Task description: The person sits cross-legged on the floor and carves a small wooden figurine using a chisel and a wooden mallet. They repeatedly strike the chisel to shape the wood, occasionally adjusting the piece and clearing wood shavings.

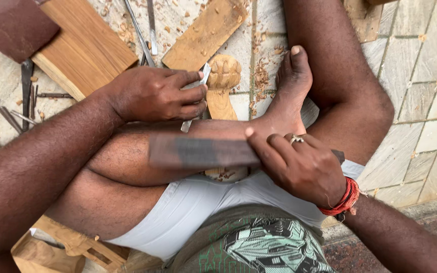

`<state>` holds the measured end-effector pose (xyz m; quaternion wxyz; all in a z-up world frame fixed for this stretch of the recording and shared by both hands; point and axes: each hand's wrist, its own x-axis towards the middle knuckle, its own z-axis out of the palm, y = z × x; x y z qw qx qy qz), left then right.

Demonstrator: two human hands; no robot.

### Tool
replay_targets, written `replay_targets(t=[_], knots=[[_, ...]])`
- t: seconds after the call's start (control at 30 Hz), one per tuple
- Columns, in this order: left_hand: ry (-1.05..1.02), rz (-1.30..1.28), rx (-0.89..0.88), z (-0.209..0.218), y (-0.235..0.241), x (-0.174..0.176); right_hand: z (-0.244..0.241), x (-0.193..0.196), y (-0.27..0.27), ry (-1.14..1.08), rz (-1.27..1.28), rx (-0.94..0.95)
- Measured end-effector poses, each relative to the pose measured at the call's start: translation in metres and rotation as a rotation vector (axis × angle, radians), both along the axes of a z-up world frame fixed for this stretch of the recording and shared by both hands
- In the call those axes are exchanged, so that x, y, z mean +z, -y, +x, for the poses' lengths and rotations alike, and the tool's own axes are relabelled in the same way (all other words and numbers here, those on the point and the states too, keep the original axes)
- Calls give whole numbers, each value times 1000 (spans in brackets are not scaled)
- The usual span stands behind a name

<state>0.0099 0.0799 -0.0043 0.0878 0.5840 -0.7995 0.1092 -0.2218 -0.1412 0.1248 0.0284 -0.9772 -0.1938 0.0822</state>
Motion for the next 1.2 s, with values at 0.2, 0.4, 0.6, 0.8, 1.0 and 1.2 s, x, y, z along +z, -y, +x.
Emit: replay_targets(t=[0.2,0.4,0.6,0.8,1.0,1.2], knots=[[-90,-2,34,3,7,-2,-2,3,5,-44,-25,-71],[-211,56,65,5,7,-4,-4,2,5,31,56,-37],[-199,7,52,6,5,-2,-2,2,0,15,110,-102],[-228,49,91,10,12,2,-1,-2,4,-27,167,-209],[-232,40,120,7,15,-1,-9,-9,7,-11,187,-179],[-214,50,129,8,10,-3,-13,-13,4,-19,256,-222]])
